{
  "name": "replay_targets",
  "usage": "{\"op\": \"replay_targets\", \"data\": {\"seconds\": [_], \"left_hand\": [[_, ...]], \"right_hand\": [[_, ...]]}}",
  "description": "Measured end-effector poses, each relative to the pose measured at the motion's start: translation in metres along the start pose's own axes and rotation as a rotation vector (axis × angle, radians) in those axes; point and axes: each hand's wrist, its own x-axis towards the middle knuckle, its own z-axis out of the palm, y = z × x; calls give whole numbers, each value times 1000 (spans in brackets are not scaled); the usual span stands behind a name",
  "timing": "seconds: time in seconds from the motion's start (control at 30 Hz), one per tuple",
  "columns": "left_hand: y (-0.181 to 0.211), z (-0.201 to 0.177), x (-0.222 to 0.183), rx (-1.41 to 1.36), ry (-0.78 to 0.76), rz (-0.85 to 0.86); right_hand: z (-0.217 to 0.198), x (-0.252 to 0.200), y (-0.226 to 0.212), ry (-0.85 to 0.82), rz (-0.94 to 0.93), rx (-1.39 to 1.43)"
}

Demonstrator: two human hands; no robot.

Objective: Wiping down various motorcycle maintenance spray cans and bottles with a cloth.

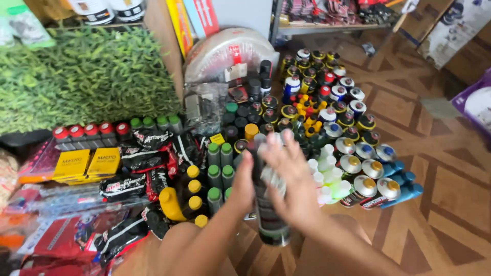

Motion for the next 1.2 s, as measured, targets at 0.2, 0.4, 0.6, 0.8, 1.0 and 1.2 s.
{"op": "replay_targets", "data": {"seconds": [0.2,0.4,0.6,0.8,1.0,1.2], "left_hand": [[-29,-52,17,349,-126,215],[42,-62,26,-72,21,127],[58,-74,24,-112,-35,315],[62,-44,29,-76,144,155],[48,-37,29,-88,-137,26],[33,-66,45,-15,109,96]], "right_hand": [[21,25,7,91,221,188],[68,-11,-7,48,73,161],[74,-5,-1,-230,300,249],[106,-39,74,-266,664,991],[88,-25,53,-201,701,1355],[73,-21,9,-114,397,384]]}}
